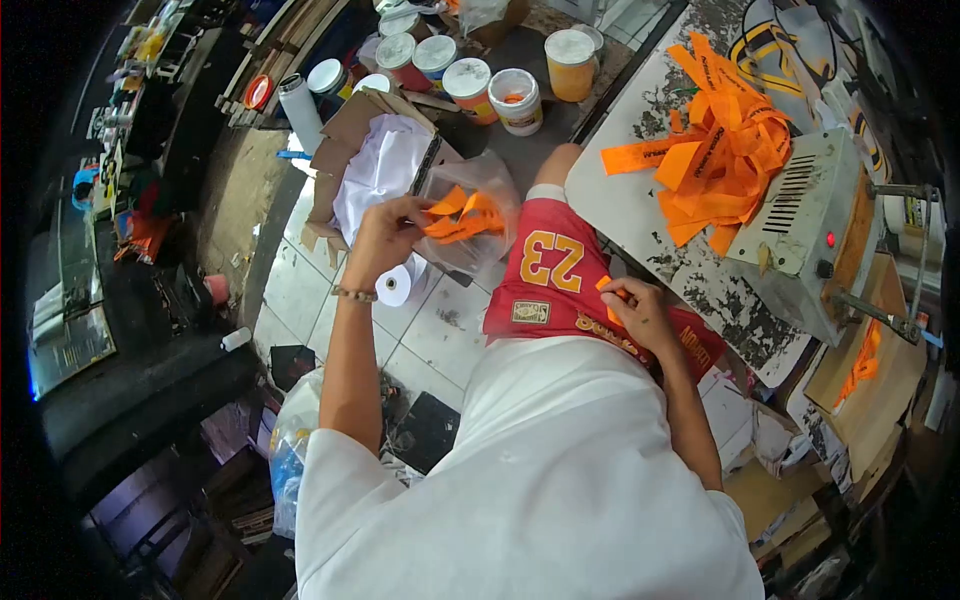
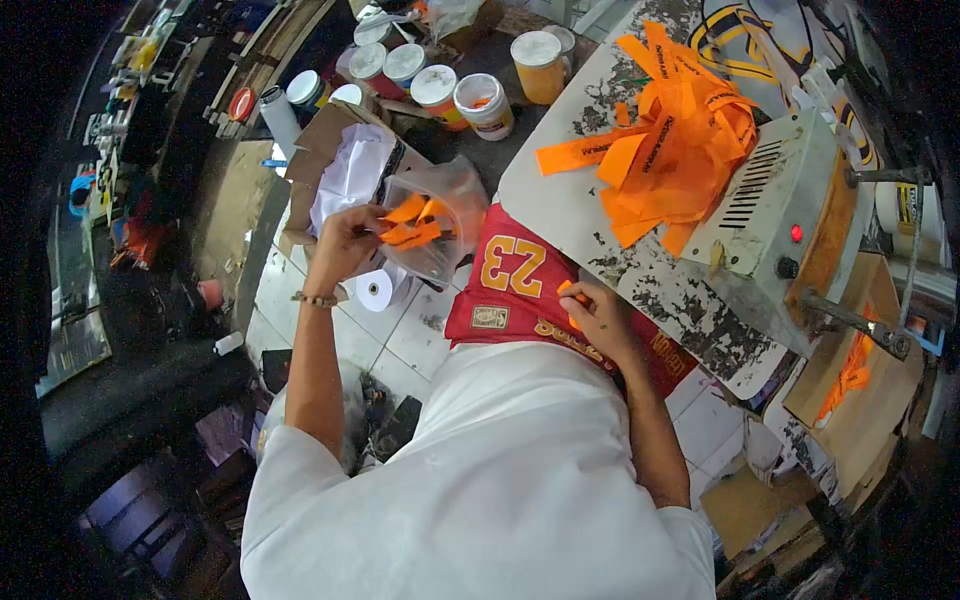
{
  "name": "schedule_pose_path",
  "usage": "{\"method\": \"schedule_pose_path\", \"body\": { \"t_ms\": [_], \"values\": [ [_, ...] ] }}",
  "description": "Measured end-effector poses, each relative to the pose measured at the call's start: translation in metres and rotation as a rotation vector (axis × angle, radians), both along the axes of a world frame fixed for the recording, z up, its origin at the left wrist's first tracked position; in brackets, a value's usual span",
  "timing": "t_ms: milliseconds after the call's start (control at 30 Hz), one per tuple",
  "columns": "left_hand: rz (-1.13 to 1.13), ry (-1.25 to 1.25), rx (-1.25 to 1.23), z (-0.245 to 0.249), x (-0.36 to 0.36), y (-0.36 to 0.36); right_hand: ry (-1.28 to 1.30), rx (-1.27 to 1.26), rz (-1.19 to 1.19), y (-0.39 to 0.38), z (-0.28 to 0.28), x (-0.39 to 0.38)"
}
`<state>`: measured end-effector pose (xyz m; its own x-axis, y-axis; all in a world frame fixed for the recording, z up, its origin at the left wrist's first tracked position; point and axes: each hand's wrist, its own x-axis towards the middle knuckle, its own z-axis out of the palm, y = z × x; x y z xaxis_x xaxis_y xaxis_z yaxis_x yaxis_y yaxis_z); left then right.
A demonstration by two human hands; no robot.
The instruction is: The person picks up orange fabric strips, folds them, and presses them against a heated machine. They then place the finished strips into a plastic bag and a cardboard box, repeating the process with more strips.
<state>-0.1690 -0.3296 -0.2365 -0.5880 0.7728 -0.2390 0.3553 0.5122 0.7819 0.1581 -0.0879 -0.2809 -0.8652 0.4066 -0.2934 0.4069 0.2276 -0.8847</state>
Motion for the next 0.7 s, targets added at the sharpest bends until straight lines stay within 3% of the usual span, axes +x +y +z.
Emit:
{"method": "schedule_pose_path", "body": {
  "t_ms": [67,200,533,633,700],
  "values": [
    [0.115,-0.143,0.330,-0.014,0.002,-0.021,-0.006,-0.041,-0.014,0.000,0.000,0.004],
    [0.251,-0.351,0.383,-0.018,0.003,-0.032,-0.009,0.003,0.003,0.002,0.011,0.009],
    [0.251,-0.438,0.445,-0.021,-0.006,-0.027,0.099,0.011,0.001,-0.006,0.037,0.025],
    [0.265,-0.432,0.364,-0.004,0.000,-0.011,0.079,-0.024,0.009,-0.008,0.056,0.030],
    [0.212,-0.440,0.297,-0.007,-0.003,-0.006,0.107,-0.206,-0.029,-0.012,0.070,0.033]
  ]
}}
